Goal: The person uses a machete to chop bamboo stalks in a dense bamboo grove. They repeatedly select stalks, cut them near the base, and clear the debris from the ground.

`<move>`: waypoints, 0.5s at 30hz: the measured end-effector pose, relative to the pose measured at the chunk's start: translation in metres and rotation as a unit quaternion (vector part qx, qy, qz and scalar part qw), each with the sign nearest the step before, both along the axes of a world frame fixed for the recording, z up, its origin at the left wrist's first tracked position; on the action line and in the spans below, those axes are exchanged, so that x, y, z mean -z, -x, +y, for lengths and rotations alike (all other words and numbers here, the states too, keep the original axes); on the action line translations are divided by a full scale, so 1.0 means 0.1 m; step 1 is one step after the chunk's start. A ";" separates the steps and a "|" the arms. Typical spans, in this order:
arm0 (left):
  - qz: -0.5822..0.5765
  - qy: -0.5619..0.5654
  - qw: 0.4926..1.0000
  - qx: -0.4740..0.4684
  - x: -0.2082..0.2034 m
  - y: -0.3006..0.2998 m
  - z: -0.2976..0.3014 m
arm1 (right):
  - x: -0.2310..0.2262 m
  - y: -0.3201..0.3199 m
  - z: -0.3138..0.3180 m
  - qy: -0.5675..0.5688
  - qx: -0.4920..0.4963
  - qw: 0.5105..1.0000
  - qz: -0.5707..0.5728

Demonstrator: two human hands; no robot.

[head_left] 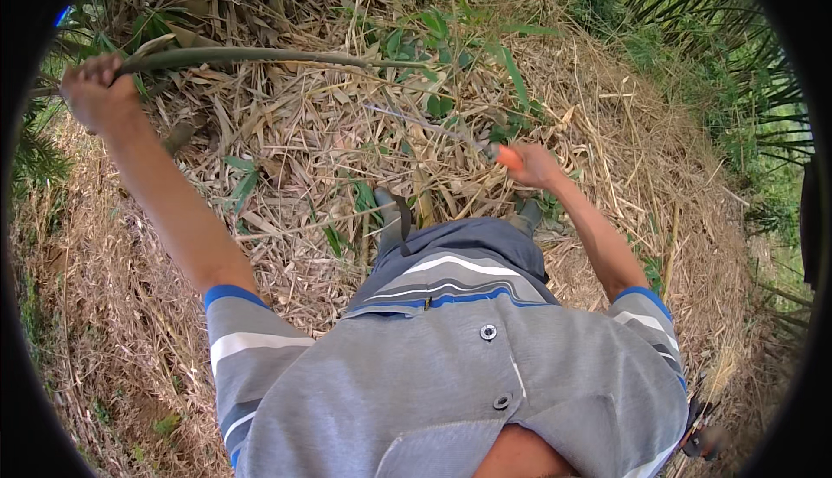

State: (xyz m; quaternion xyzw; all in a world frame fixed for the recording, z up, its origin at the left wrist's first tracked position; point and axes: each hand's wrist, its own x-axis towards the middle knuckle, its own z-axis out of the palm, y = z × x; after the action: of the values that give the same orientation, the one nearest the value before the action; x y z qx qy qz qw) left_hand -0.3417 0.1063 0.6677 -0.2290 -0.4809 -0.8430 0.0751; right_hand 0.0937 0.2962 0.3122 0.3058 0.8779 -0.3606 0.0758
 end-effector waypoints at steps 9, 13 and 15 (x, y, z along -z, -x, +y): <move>0.054 -0.002 0.997 0.055 0.06 -0.32 0.58 | -0.38 0.12 0.08 -0.111 0.030 0.993 0.035; 0.035 -0.020 0.996 0.084 -0.24 -0.12 0.67 | -0.12 -0.03 0.18 -0.044 0.043 0.995 0.083; 0.031 -0.010 0.996 0.081 -0.51 0.01 0.66 | 0.25 -0.18 0.02 0.004 0.092 0.977 0.191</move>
State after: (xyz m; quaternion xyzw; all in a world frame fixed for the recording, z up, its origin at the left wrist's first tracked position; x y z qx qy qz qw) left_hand -0.3427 0.1720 0.7190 -0.2923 -0.4497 -0.8437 0.0239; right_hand 0.1116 0.2982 0.2876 0.3105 0.8428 -0.4213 -0.1252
